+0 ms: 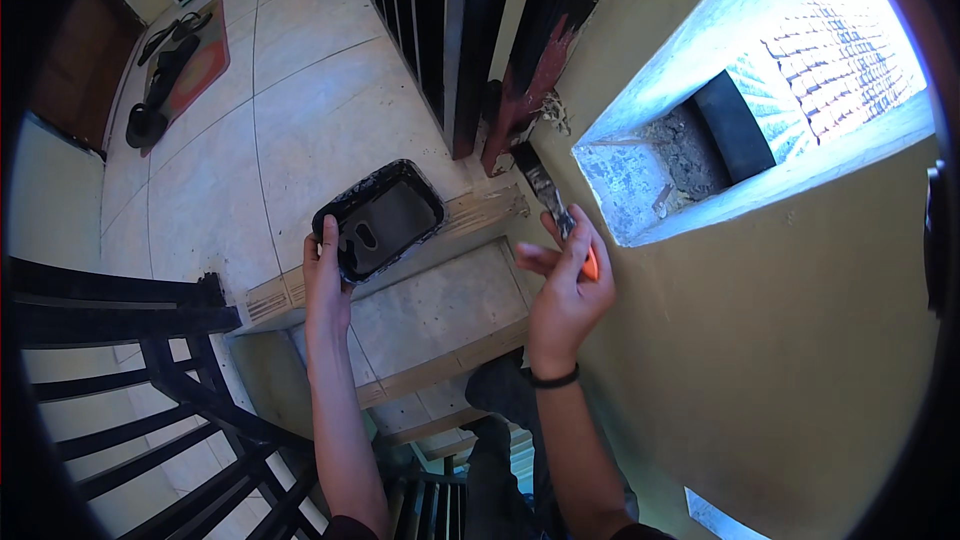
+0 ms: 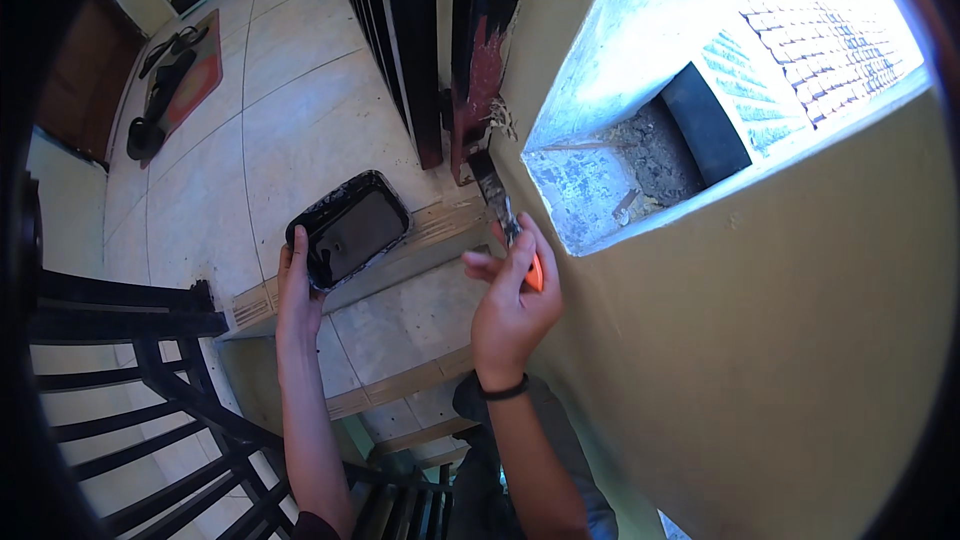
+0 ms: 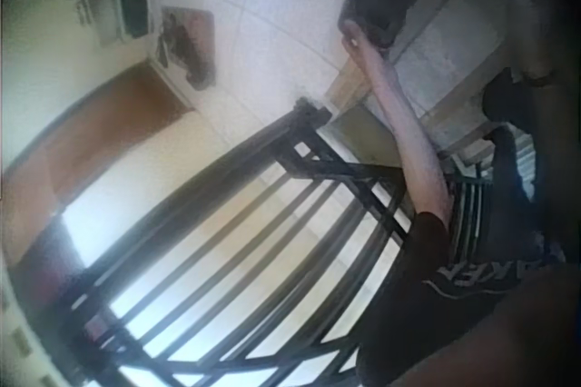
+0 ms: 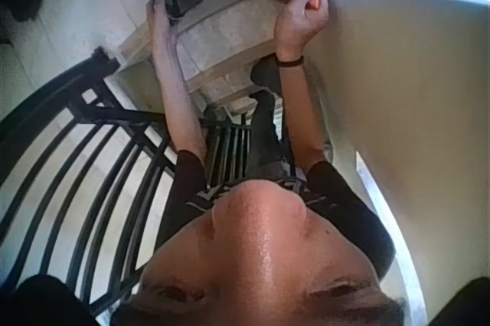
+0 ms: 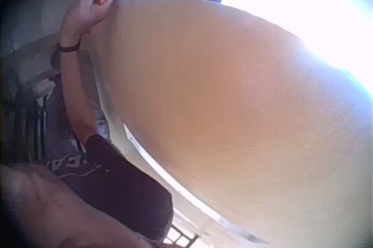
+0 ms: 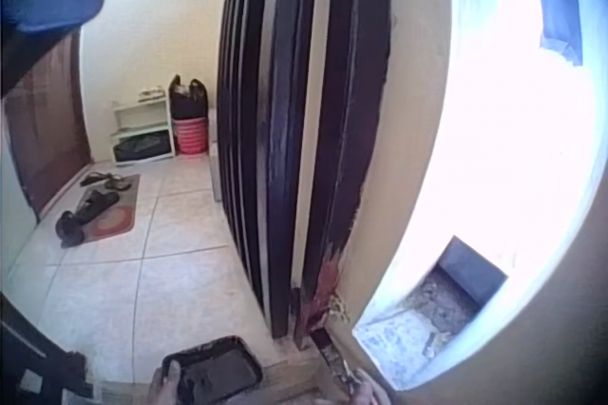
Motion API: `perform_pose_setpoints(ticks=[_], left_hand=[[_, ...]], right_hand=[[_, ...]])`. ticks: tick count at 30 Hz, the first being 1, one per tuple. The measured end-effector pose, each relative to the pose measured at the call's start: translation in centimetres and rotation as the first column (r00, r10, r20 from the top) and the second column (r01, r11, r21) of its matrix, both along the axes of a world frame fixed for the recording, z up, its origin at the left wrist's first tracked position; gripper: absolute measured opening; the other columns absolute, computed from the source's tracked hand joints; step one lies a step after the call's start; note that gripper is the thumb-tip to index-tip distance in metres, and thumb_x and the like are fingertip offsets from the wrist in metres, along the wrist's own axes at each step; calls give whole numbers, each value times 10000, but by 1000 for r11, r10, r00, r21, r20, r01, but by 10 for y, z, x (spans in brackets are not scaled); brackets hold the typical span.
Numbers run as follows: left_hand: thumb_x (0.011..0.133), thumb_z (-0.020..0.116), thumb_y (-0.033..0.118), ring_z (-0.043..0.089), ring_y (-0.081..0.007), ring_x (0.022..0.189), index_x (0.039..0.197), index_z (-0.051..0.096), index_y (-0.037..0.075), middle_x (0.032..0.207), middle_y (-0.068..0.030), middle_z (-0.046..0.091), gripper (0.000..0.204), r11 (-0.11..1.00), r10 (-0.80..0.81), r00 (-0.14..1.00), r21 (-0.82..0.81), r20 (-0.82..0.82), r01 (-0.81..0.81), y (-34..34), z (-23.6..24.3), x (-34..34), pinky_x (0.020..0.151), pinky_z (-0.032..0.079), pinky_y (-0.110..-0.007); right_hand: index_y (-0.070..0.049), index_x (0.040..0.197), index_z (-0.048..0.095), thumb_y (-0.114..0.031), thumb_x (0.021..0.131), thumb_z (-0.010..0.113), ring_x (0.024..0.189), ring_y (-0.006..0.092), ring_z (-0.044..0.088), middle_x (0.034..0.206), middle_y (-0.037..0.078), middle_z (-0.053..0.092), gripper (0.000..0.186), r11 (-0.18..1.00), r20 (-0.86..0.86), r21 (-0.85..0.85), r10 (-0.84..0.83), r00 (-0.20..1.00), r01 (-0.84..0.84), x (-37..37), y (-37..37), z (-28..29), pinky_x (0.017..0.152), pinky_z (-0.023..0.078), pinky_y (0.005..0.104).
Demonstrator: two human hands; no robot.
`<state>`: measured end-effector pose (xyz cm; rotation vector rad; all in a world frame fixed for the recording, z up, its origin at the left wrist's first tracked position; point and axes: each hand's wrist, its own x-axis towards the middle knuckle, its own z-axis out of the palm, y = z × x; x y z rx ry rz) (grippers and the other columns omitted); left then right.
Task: The person paints a metal gate by dipping a paintbrush into a container of paint and applying paint onto the gate.
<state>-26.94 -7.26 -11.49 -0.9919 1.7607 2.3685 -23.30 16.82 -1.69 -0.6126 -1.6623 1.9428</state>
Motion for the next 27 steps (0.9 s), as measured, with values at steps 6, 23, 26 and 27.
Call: perform_pose_setpoints(ticks=[6,23,26,27], left_hand=[[972,681,515,678,-111,946,1167,544,147,1072,-25,680,439,999,-3,998,44,-60,6,-7,2,7,745,566,-294],[1037,615,404,636,-161,1165,1375,520,103,1303,-49,625,462,969,136,982,225,-128,-105,11,47,111,946,560,-345],[1045,604,389,648,-156,1140,1370,522,98,1278,-50,635,444,966,151,978,233,-141,-116,9,53,127,929,566,-328],[1050,598,382,654,-153,1128,1368,522,95,1263,-49,640,435,965,150,979,236,-141,-114,9,57,134,917,569,-316]], right_hand=[[69,1347,570,-225,1098,506,729,185,741,1106,212,726,390,998,-163,-44,32,986,-40,-14,-6,28,663,591,270],[76,1298,631,-88,998,662,756,227,761,1013,209,747,344,603,-280,784,134,951,146,-11,8,22,661,573,306],[57,1275,653,-92,978,687,750,243,751,946,187,749,334,538,-182,838,121,976,90,0,10,17,658,566,312],[57,1275,653,-92,978,687,750,243,751,946,187,749,334,538,-181,838,125,975,87,2,11,24,658,566,312]])
